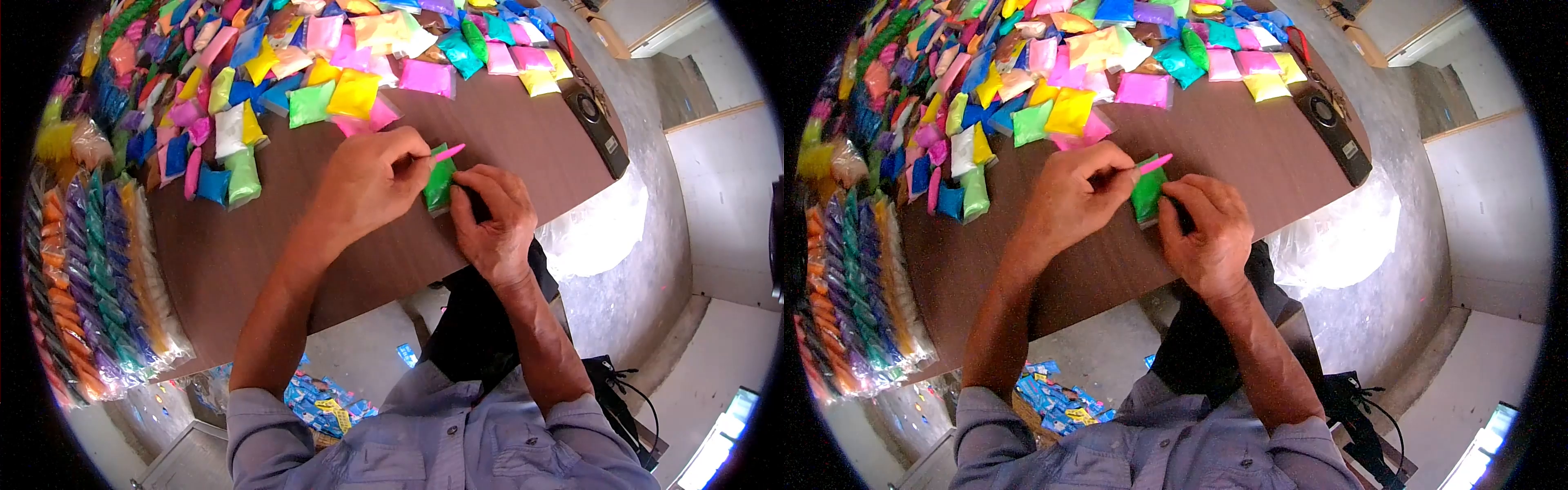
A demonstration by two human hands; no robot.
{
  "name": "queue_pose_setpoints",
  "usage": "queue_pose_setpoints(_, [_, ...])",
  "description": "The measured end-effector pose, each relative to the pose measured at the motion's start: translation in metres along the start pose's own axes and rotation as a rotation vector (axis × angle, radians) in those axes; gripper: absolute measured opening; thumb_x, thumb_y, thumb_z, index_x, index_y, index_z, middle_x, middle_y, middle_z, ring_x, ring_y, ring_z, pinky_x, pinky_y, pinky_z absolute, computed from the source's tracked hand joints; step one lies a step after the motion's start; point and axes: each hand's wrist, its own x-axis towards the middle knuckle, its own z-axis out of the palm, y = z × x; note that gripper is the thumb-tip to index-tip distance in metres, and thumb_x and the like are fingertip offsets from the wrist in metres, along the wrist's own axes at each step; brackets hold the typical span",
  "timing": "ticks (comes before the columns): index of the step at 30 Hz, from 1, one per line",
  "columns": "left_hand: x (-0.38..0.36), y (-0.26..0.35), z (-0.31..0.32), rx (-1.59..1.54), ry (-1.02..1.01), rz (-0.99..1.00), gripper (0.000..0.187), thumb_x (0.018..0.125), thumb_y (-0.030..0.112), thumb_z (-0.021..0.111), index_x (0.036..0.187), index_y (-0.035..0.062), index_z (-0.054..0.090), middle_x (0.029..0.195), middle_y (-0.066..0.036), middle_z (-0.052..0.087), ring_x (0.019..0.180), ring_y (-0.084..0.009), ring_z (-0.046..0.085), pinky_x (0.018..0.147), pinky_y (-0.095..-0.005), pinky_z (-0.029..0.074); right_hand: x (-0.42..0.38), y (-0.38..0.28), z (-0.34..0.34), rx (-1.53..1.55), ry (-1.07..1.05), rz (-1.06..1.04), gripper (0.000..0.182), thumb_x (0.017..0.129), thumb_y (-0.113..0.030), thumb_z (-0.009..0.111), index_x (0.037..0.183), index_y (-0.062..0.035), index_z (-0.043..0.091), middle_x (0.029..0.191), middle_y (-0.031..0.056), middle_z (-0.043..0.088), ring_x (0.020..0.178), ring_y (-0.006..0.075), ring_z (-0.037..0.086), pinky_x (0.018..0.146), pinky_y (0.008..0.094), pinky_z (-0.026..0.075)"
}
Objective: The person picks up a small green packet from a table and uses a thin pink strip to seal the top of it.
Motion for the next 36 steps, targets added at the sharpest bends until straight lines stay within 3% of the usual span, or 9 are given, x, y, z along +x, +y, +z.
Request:
queue_pose_setpoints(7, [-0.002,-0.016,0.001,0.111,0.016,0.014,0.009,0.093,0.003,0.077,0.094,0.0011,0.068,0.08,-0.014,0.069,0.066,-0.0262,0.068,0.061,-0.0358,0.051,0.001,-0.001,-0.001,0.014,0.008,0.005,0.018,0.083,-0.005,0.084,0.1,-0.0063,0.08,0.106,0.0132,0.077,0.097,0.0334,0.074,0.085,0.0426,0.06])
queue_pose_setpoints(20, [-0.003,-0.006,0.002,0.016,-0.075,0.007,0.008,0.093,0.003,0.076,0.094,0.0003,0.069,0.08,-0.014,0.07,0.067,-0.0211,0.068,0.062,-0.0347,0.052,0.0,0.001,-0.001,0.018,-0.012,0.009,0.018,0.084,-0.006,0.084,0.102,-0.0057,0.08,0.106,0.0142,0.077,0.098,0.0344,0.074,0.086,0.0431,0.06])
queue_pose_setpoints(22, [-0.003,-0.01,0.003,0.042,-0.024,0.008,0.014,0.09,0.009,0.08,0.091,0.0053,0.066,0.076,-0.015,0.07,0.07,-0.0329,0.072,0.062,-0.0407,0.054,0.0,0.001,0.0,0.019,-0.011,0.008,0.018,0.084,-0.006,0.084,0.102,-0.0057,0.08,0.106,0.0143,0.077,0.098,0.0345,0.074,0.087,0.0432,0.06])
queue_pose_setpoints(29, [0.001,-0.015,-0.006,0.124,0.001,0.034,0.012,0.09,0.007,0.079,0.091,0.0058,0.067,0.076,-0.014,0.07,0.07,-0.0323,0.072,0.062,-0.0408,0.054,0.0,0.002,-0.001,0.015,-0.002,0.006,0.017,0.084,-0.007,0.084,0.101,-0.0062,0.08,0.106,0.0142,0.077,0.099,0.0343,0.075,0.089,0.0439,0.059])
queue_pose_setpoints(31, [0.001,-0.011,-0.006,0.083,-0.014,0.003,0.009,0.093,0.004,0.076,0.092,0.0016,0.068,0.078,-0.014,0.069,0.065,-0.0247,0.066,0.061,-0.0363,0.051,0.0,0.001,-0.001,0.012,-0.003,0.006,0.017,0.084,-0.007,0.084,0.101,-0.0063,0.08,0.106,0.0142,0.077,0.1,0.0343,0.075,0.089,0.044,0.059])
queue_pose_setpoints(36, [-0.003,-0.004,0.004,0.021,-0.058,0.022,0.01,0.093,0.004,0.077,0.093,0.0014,0.068,0.078,-0.014,0.068,0.064,-0.0247,0.067,0.061,-0.0366,0.051,-0.001,0.001,0.0,0.019,-0.004,0.024,0.017,0.084,-0.007,0.084,0.101,-0.0063,0.08,0.105,0.0144,0.077,0.1,0.0345,0.075,0.089,0.0435,0.059])
